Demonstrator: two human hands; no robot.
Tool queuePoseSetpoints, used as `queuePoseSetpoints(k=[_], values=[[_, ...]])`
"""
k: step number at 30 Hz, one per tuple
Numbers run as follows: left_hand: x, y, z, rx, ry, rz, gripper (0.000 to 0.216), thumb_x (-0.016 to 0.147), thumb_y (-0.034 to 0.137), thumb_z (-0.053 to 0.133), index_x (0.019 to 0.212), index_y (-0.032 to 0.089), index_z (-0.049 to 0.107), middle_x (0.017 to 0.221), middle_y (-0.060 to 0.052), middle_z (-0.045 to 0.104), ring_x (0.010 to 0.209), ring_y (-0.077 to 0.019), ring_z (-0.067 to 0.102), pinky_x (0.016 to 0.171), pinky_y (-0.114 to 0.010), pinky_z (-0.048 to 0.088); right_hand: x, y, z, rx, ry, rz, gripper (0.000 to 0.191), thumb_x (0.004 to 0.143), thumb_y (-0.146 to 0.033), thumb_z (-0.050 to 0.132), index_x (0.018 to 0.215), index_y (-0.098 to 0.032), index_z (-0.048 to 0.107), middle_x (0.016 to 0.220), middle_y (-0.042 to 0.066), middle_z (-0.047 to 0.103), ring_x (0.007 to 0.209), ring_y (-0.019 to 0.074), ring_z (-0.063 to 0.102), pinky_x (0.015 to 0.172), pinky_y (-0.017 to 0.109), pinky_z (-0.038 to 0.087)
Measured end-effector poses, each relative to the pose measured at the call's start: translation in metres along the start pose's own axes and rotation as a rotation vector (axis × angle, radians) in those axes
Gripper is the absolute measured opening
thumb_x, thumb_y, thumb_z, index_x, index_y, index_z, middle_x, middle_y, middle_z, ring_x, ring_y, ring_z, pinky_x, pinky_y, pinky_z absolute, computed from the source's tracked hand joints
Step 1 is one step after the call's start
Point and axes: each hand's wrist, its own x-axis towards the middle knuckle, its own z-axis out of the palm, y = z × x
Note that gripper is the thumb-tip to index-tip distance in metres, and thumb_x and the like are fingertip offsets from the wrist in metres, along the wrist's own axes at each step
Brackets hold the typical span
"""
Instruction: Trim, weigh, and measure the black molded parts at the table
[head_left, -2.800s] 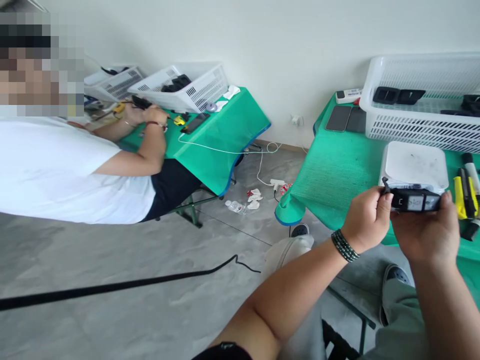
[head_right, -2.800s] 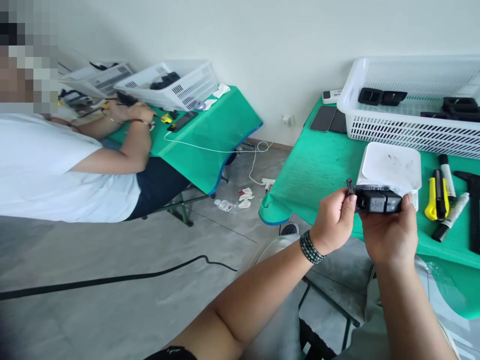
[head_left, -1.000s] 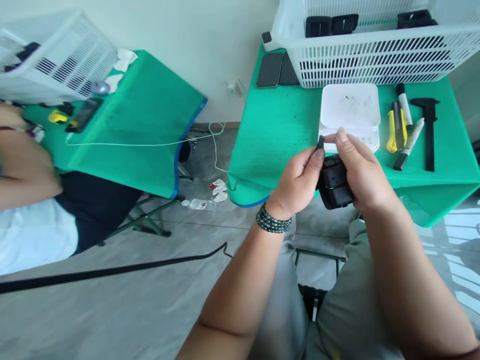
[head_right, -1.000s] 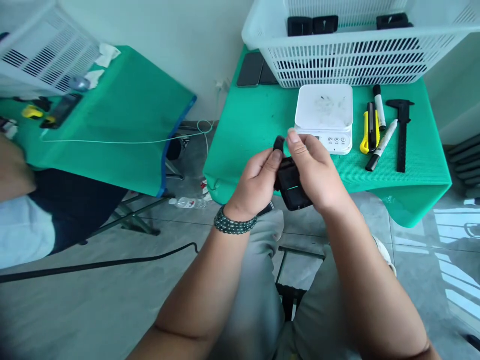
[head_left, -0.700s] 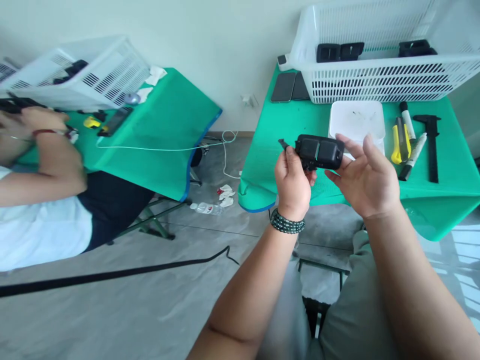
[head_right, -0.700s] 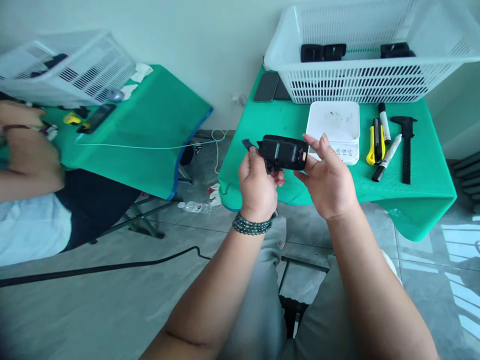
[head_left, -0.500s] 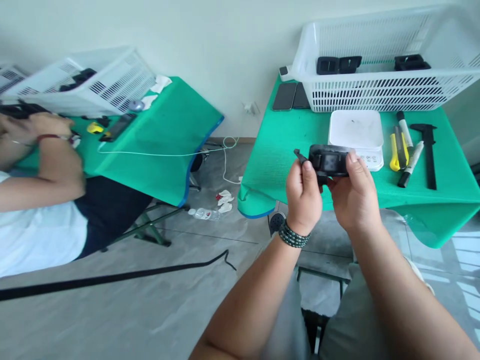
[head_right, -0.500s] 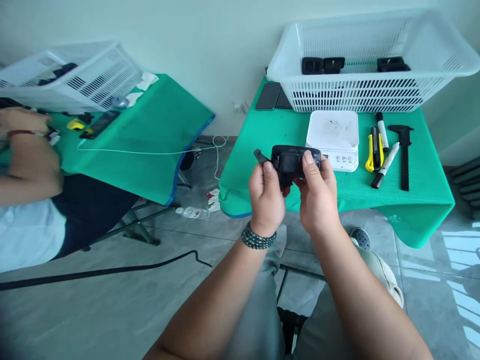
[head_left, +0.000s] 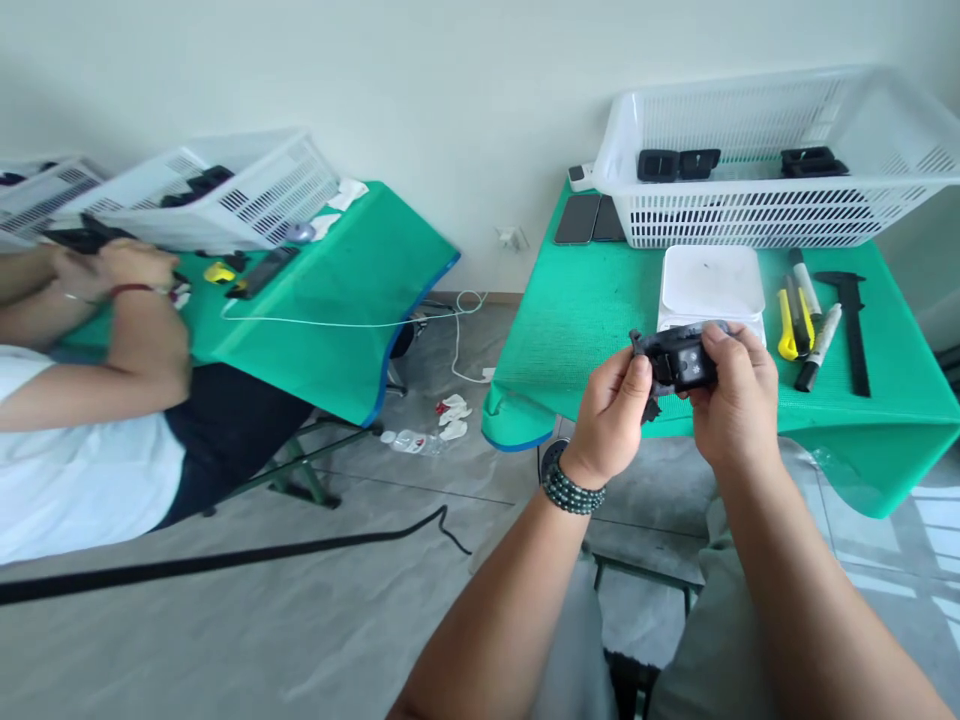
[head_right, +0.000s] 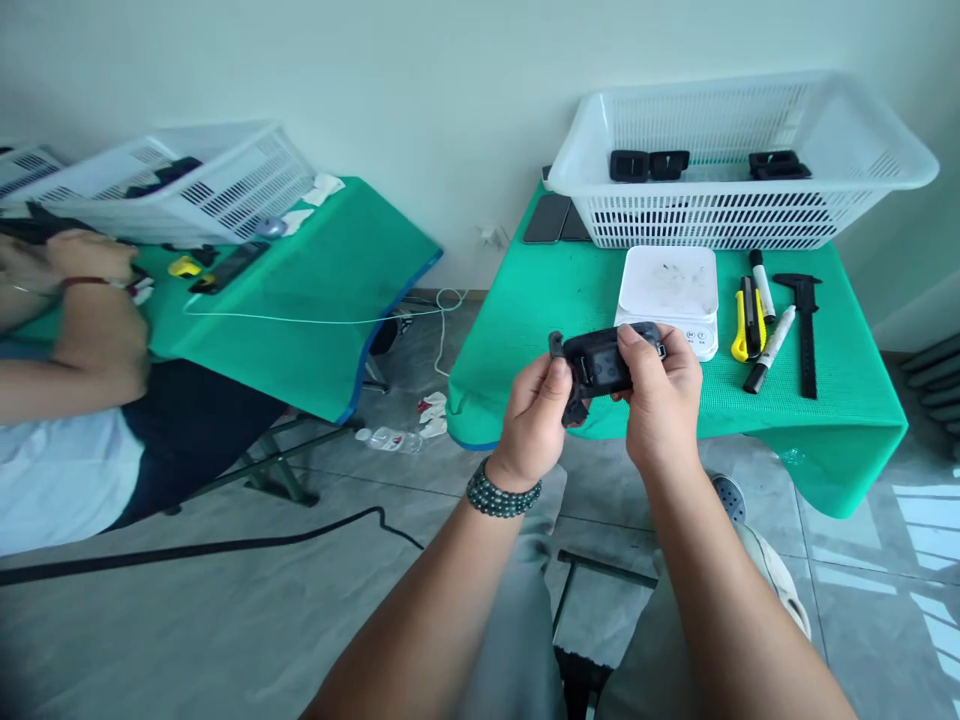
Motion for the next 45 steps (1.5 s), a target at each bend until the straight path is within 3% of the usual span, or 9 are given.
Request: queuePoseSetpoints(k=[5,7,11,17,23,30,34,38,45], values=[[0.006,-0.014,-0.015,-0.068,0.061,-0.126,0.059,0.093,0.078,0.051,0.075,0.021,0.055,0.064,0.002,0.044,0.054,-0.0113,0.043,0.044,-0.024,0.035,-0.001,0.007,-0.003,-0.088,-0.149,0.025,0.03,0.068,-0.042,0.078,0.076,-0.022,0.058,0.064,-0.006,0.05,0.057,0.0108,0.042,0.051,0.024,0.035],[0.007,-0.017,-0.019,-0.067,0.013,-0.172,0.06,0.09,0.078,0.055,0.077,0.02,0.057,0.065,0.001,0.046,0.055,-0.0115,0.046,0.046,-0.024,0.038,-0.003,0.009,-0.003,-0.135,-0.191,0.014,0.027,0.068,-0.039,0.079,0.074,-0.021,0.059,0.063,-0.007,0.049,0.059,0.0109,0.041,0.054,0.025,0.035],[0.002,-0.015,-0.013,-0.041,-0.117,-0.23,0.062,0.091,0.08,0.05,0.074,0.021,0.052,0.06,0.003,0.043,0.05,-0.0116,0.045,0.043,-0.024,0.036,-0.004,0.011,-0.002,-0.111,-0.101,-0.036,0.031,0.071,-0.044,0.08,0.077,-0.02,0.062,0.067,-0.005,0.055,0.065,0.0124,0.047,0.06,0.026,0.038],[-0.01,-0.011,0.01,0.303,0.063,0.093,0.048,0.105,0.06,0.036,0.077,0.022,0.045,0.066,0.0,0.052,0.061,-0.0143,0.049,0.058,-0.028,0.038,-0.009,0.015,0.006,0.077,0.087,0.043,0.056,0.071,-0.068,0.08,0.097,-0.024,0.057,0.084,-0.004,0.06,0.074,0.0144,0.058,0.066,0.027,0.046],[-0.016,-0.009,0.013,0.525,0.019,0.289,0.038,0.107,0.047,0.033,0.08,0.023,0.045,0.071,-0.004,0.059,0.065,-0.0179,0.055,0.061,-0.032,0.037,-0.018,0.018,0.003,0.099,0.135,0.041,0.056,0.074,-0.073,0.075,0.095,-0.023,0.062,0.089,-0.003,0.06,0.08,0.0148,0.059,0.072,0.027,0.049],[-0.018,-0.005,0.015,0.369,0.043,0.091,0.042,0.108,0.052,0.033,0.08,0.023,0.045,0.067,-0.002,0.056,0.059,-0.0158,0.05,0.057,-0.031,0.032,-0.015,0.017,0.001,-0.133,0.053,-0.138,0.057,0.079,-0.078,0.07,0.089,-0.022,0.062,0.081,-0.001,0.064,0.073,0.0152,0.06,0.062,0.026,0.047],[-0.009,-0.007,0.007,0.223,0.091,-0.042,0.05,0.106,0.061,0.035,0.079,0.021,0.05,0.071,-0.003,0.059,0.066,-0.0161,0.052,0.061,-0.03,0.035,-0.02,0.015,0.003,-0.272,-0.049,-0.062,0.06,0.074,-0.075,0.077,0.094,-0.021,0.062,0.06,-0.004,0.058,0.051,0.0127,0.049,0.045,0.024,0.037],[0.003,-0.007,-0.007,0.119,0.178,-0.133,0.06,0.098,0.075,0.04,0.073,0.021,0.047,0.066,0.001,0.049,0.065,-0.014,0.044,0.061,-0.029,0.036,-0.028,0.02,0.003,-0.371,-0.216,0.005,0.059,0.077,-0.073,0.076,0.098,-0.02,0.061,0.058,-0.004,0.058,0.047,0.0118,0.046,0.041,0.023,0.033],[0.007,-0.003,-0.017,-0.028,0.058,-0.242,0.063,0.09,0.079,0.052,0.067,0.021,0.042,0.063,0.004,0.037,0.061,-0.0111,0.035,0.056,-0.026,0.031,-0.021,0.015,-0.009,-0.492,-0.378,-0.007,0.058,0.08,-0.072,0.074,0.1,-0.02,0.062,0.061,-0.002,0.06,0.049,0.0112,0.043,0.043,0.024,0.036]])
